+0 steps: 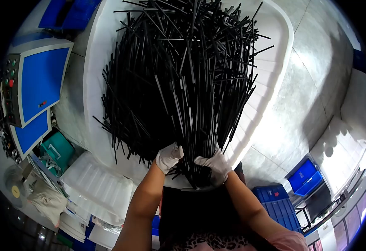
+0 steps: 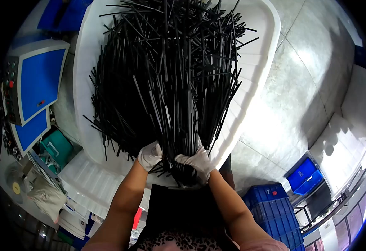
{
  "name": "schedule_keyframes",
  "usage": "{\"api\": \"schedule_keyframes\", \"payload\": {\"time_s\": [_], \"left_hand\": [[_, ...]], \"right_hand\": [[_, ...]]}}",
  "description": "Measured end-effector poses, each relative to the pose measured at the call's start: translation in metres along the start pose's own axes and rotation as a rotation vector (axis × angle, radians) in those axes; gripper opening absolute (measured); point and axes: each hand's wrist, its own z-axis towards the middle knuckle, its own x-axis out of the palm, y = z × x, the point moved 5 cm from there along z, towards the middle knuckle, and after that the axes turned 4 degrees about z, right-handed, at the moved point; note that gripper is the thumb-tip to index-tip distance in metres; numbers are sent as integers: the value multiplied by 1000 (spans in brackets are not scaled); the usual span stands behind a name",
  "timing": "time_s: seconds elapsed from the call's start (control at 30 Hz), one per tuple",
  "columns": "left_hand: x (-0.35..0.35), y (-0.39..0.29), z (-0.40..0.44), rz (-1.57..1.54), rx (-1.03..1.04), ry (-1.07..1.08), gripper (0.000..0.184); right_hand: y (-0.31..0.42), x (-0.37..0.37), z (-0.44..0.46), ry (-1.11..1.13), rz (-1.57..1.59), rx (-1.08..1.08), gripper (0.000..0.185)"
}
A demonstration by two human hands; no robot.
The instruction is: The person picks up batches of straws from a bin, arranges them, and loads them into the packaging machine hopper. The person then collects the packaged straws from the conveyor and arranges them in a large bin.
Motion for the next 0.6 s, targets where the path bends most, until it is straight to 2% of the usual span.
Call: {"api": "schedule_keyframes", "payload": {"time_s": [0.03,0.07,0.1,0.13,0.2,0.23,0.3,0.33,0.37,0.43,0.47,0.53,0.57,0.6], "left_hand": [[4,-3,0,-4,111,148,42],[13,-6,0,43,-164,84,40],[23,-21,-2,249,-154,-79,49],[22,-17,6,440,-66,-149,53],[25,-19,3,817,75,-327,59],[25,-23,0,807,63,-335,59],[35,-38,-1,526,189,-170,75],[39,-44,-2,338,149,-153,74],[47,-49,-8,141,91,-145,74],[47,-76,-3,452,332,-164,57],[49,-82,2,-31,252,-83,55],[51,-108,5,559,628,-254,50],[48,-111,5,562,637,-254,50],[46,-109,9,546,496,-186,50]], "right_hand": [[-11,-20,3,28,-152,-25,47],[-2,-11,11,64,-309,-59,48],[6,-5,12,77,-319,-74,48],[32,32,0,-31,-108,-67,46],[50,66,-16,-144,102,-34,44],[52,76,-20,-40,276,-7,43],[66,93,-30,-107,-422,-212,40],[74,101,-36,-194,-748,-298,40],[84,108,-50,-250,-898,-261,40],[86,106,-44,-70,-1126,-279,38],[91,108,-38,-16,-1223,-260,35],[87,56,-17,196,-876,-267,28],[82,30,-11,315,-667,-333,29],[76,4,-6,449,-455,-374,29]]}}
